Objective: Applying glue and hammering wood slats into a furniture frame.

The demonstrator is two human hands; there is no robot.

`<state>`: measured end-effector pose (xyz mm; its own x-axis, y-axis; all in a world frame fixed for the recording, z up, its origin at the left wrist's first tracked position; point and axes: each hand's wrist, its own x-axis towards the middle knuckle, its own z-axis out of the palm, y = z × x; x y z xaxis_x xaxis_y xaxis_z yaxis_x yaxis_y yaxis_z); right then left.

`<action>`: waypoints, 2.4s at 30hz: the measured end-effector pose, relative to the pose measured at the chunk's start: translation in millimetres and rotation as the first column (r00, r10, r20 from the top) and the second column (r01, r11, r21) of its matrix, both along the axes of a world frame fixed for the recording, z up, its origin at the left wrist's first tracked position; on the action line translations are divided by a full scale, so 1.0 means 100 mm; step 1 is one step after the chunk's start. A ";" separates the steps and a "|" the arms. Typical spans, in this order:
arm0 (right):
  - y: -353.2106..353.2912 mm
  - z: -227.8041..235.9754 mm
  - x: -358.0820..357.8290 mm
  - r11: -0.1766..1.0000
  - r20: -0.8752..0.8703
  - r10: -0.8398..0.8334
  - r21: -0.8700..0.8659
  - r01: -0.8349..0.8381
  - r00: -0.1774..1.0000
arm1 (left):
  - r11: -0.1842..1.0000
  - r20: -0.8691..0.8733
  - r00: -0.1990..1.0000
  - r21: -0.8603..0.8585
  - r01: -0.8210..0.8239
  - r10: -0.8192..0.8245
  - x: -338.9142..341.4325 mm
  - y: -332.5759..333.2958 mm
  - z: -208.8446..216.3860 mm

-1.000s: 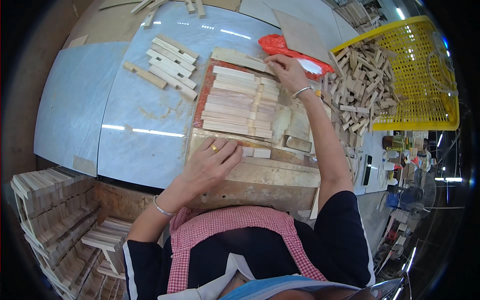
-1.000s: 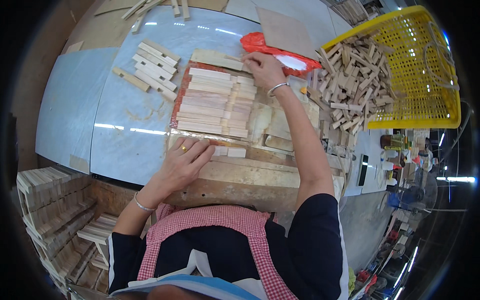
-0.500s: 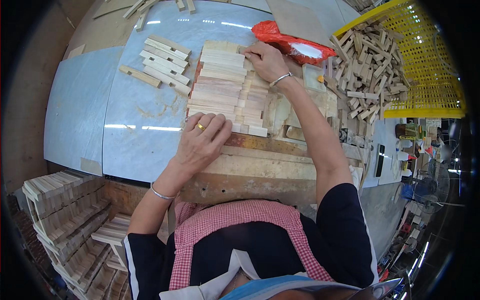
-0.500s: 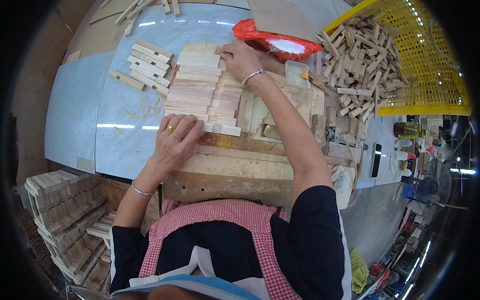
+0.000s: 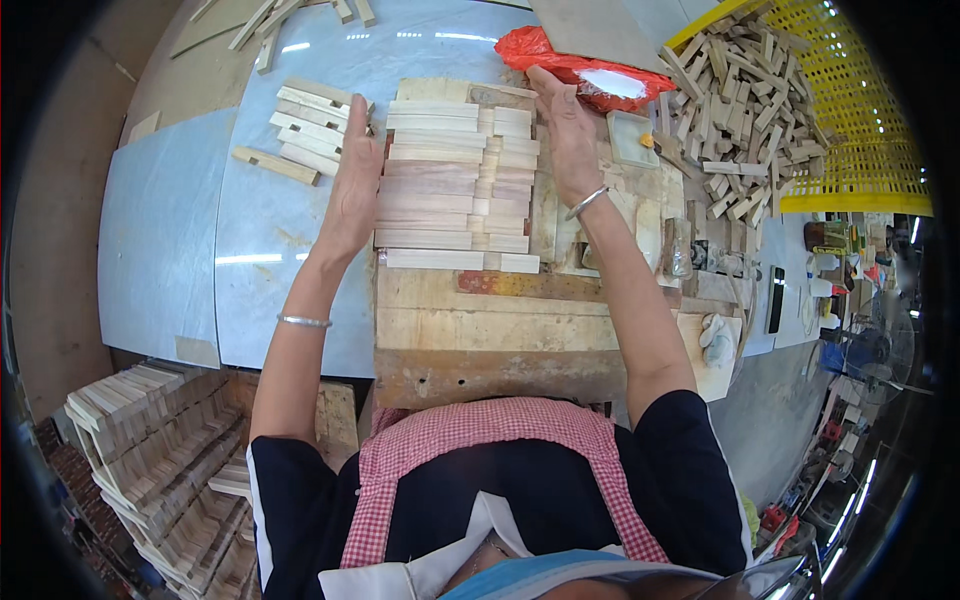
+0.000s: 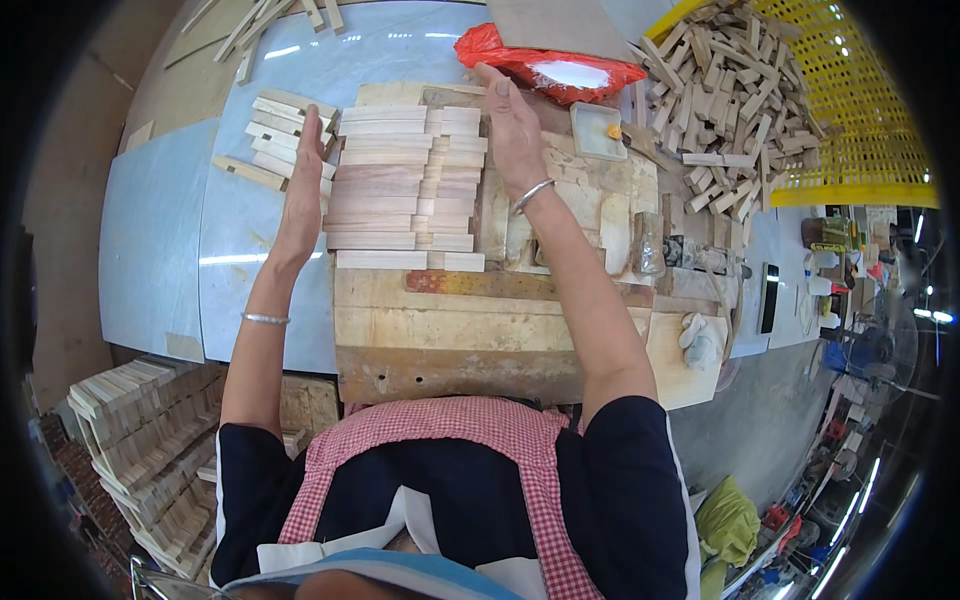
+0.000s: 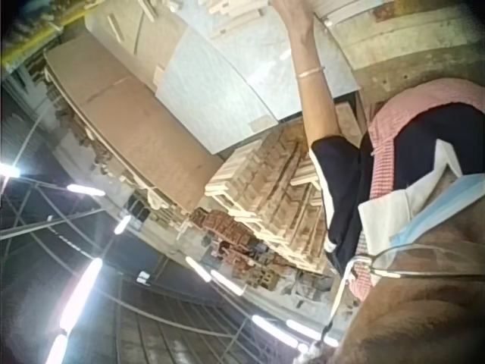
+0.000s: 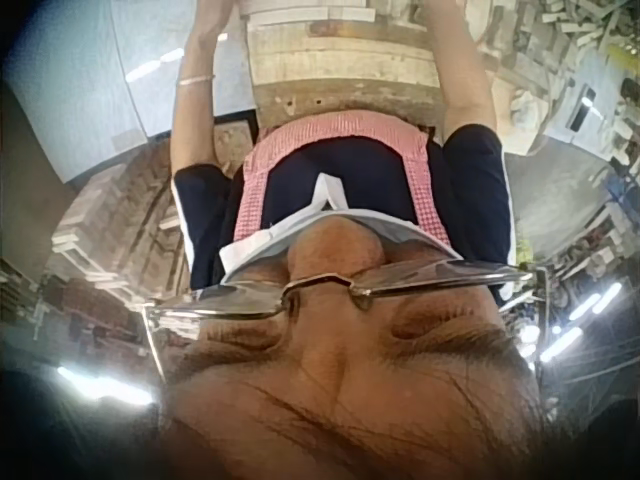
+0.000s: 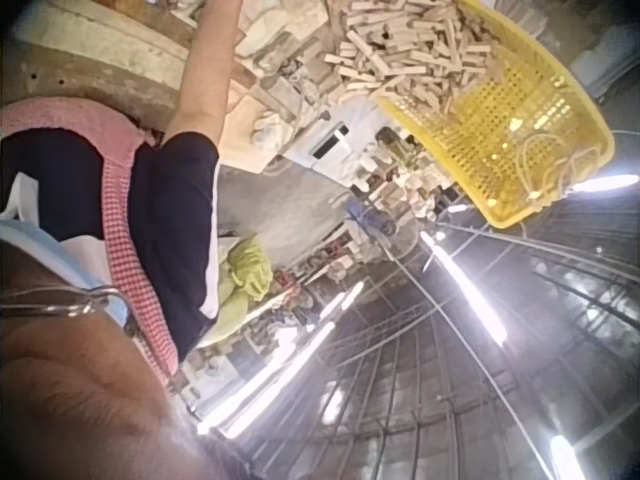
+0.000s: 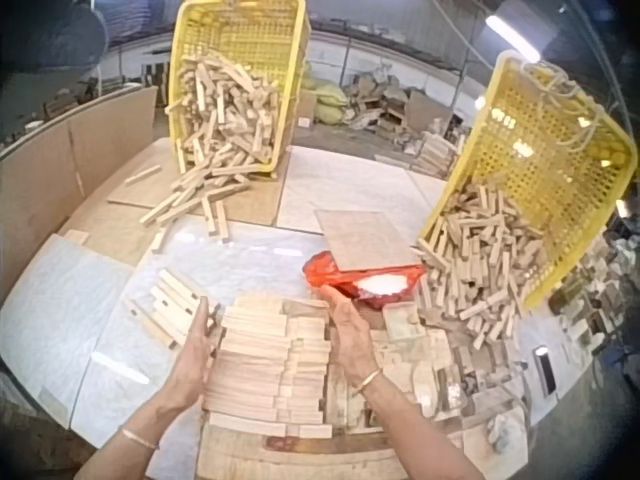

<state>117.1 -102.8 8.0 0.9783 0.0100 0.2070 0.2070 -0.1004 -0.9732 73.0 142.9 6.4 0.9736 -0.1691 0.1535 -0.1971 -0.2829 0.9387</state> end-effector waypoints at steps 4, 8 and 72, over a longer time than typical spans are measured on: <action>0.15 -0.04 -0.02 0.996 0.048 -0.014 0.093 0.010 0.999 | 0.994 -0.111 0.989 -0.054 0.096 -0.101 0.17 -0.12 -0.04; 0.24 -0.05 -0.01 0.997 0.041 -0.057 0.051 0.055 0.998 | 0.992 -0.121 0.988 -0.091 0.089 -0.099 0.17 -0.11 -0.05; 0.12 -0.04 -1.52 0.294 0.025 0.063 -0.956 0.005 0.998 | 0.935 0.093 0.984 0.338 0.110 -0.149 -0.61 0.19 -0.32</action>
